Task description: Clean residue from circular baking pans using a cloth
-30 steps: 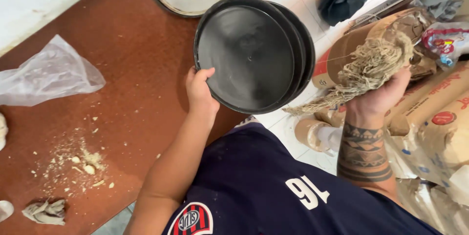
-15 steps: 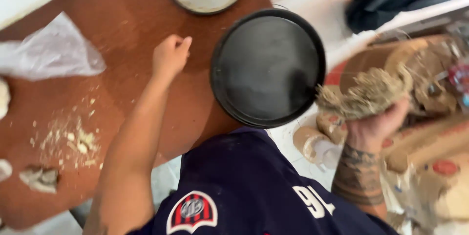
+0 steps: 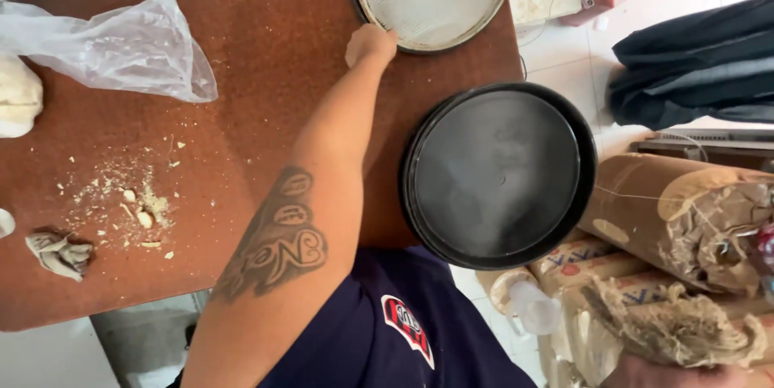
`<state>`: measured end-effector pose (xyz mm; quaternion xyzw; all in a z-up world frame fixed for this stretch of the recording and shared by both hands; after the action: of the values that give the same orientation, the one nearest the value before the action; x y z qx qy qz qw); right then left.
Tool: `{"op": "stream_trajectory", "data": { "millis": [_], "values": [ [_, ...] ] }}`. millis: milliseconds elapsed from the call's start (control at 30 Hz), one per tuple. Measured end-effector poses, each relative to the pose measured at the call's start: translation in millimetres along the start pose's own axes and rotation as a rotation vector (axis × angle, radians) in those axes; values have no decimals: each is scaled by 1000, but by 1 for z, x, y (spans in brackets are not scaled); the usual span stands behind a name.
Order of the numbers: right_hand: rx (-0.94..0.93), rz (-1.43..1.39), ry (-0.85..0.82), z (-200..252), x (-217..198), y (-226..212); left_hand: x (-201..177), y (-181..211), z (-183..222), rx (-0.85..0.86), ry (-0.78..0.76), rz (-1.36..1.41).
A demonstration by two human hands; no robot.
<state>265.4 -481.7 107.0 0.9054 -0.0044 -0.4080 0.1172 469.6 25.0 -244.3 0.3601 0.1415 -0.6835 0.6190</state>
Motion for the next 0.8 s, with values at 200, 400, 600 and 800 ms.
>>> {"op": "stream_trajectory", "data": {
  "millis": [200,400,600,800],
  "values": [
    [117,-383,-49,-9,25,8,-10,7,-13,-31,-55,-30],
    [663,-958,-41,1,85,47,-14,2,-41,-44,2,-48],
    [1330,-1333,46,29,101,45,-36,8,-48,17,51,-152],
    [1154,-1148,86,26,118,84,-78,6,-59,385,342,545]
  ]
}}
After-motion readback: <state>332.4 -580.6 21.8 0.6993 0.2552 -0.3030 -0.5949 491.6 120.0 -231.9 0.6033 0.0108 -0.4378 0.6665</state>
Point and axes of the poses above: each hand's wrist, its own z-axis away from the middle knuckle, its own x-axis out of the palm, y = z × x, the point moved 10 cm from there along -z, towards the middle knuckle, and after that the axes turned 4 degrees about -x, right-handed, at the moved point
